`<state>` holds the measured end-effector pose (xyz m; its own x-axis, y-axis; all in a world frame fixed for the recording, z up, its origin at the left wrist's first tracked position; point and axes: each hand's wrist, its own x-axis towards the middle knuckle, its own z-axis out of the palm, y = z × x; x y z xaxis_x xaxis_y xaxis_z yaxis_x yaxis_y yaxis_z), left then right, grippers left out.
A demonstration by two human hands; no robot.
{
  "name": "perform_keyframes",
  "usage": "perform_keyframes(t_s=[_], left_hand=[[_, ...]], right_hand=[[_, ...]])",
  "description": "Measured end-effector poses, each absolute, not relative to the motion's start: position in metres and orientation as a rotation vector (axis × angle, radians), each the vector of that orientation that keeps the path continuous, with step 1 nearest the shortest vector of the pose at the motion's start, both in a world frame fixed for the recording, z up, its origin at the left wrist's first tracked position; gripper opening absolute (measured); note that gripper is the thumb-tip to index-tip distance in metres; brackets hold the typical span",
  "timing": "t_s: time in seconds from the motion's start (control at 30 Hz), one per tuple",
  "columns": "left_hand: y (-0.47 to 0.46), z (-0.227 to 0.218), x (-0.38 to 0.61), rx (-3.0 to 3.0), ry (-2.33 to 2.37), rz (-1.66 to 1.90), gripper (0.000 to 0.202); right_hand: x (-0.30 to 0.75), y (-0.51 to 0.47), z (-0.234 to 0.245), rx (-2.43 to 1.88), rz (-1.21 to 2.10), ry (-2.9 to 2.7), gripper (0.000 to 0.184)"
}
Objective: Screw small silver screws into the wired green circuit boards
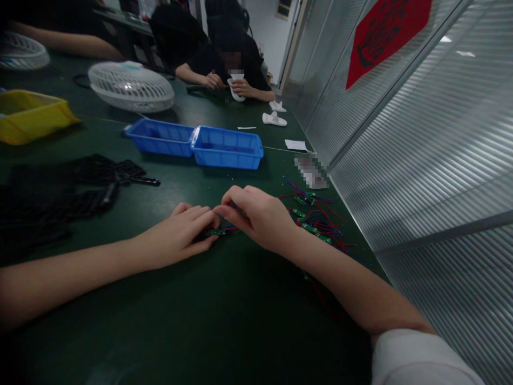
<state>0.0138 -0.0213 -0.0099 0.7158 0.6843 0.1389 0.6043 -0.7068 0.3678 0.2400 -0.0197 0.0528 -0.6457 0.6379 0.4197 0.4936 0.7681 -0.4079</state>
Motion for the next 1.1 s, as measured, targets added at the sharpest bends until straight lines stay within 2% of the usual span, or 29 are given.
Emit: perform_keyframes(t_s=[0.2,0.4,0.57,0.73,0.9,0.97,1.1], left_hand=[[-0.022,-0.009,0.014,2.630,1.015,0.393,0.014],[-0.021,-0.009,0.014,2.629,0.999,0.405,0.015],[-0.022,-0.007,0.014,2.624,1.010,0.388,0.014],[-0.022,-0.007,0.015,2.627,1.011,0.378,0.014],[-0.022,-0.008,0.015,2.636,1.012,0.390,0.013],[-0.022,-0.006,0.015,2.632,1.014,0.380,0.014],[-0.023,-0.004,0.015,2.634,1.013,0.376,0.013]], right_hand=[[0.241,-0.021,0.064,-0.741,0.277,-2.424,0.031],[0.244,-0.019,0.064,-0.723,0.371,-2.330,0.015],[0.250,-0.014,0.068,-0.724,0.255,-2.301,0.009],[0.249,-0.017,0.071,-0.873,0.171,-2.403,0.022],[0.249,-0.019,0.067,-1.100,-0.118,-2.527,0.045],[0.250,-0.018,0.066,-1.142,-0.116,-2.532,0.043],[0.250,-0.016,0.068,-0.965,0.053,-2.556,0.020]])
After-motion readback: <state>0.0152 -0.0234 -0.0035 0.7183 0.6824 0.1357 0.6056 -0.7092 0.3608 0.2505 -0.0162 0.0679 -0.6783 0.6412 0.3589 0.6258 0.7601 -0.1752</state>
